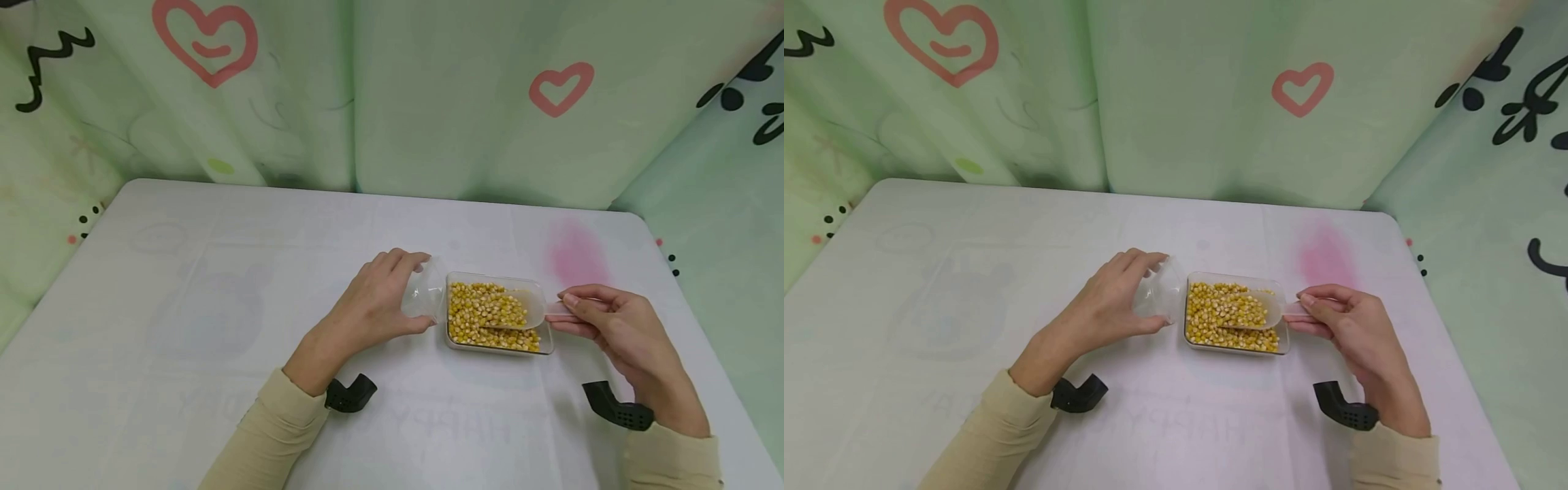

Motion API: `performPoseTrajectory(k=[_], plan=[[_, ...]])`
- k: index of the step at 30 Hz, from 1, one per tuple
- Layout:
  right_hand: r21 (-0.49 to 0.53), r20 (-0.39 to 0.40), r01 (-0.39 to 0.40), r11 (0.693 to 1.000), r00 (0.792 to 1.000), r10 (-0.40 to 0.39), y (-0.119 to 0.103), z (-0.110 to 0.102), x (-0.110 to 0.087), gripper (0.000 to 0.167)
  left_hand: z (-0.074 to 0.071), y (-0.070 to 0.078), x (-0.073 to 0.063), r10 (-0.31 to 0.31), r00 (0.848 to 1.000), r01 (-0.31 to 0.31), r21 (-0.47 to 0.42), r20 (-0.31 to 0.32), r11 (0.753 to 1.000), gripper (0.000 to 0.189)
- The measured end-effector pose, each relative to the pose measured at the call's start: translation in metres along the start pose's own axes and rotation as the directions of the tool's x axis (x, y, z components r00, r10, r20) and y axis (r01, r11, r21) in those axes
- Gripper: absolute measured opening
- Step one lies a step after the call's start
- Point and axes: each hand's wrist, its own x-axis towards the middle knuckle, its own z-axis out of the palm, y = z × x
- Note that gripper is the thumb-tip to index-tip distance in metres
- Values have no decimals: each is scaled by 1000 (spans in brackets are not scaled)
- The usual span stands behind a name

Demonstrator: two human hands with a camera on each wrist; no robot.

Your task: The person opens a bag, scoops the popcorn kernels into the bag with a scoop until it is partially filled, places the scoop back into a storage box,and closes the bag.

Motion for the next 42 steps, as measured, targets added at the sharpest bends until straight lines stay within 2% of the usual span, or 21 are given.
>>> performPoseTrajectory(k=[8,19,26,42], plan=[[90,49,22,996,998,-27,4,-7,1,17,0,1,1,3,1000,-3,7,-2,1000,81],[121,56,0,993,998,-7,7,-9,1,17,1,-1,-1,-8,1000,8,4,17,1000,81],[160,48,-21,987,999,14,9,-11,2,17,1,-2,-1,5,1000,-5,1,-1,1000,80],[289,55,-9,957,998,-7,8,-11,1,22,0,-1,-1,-22,999,22,-2,25,1000,81]])
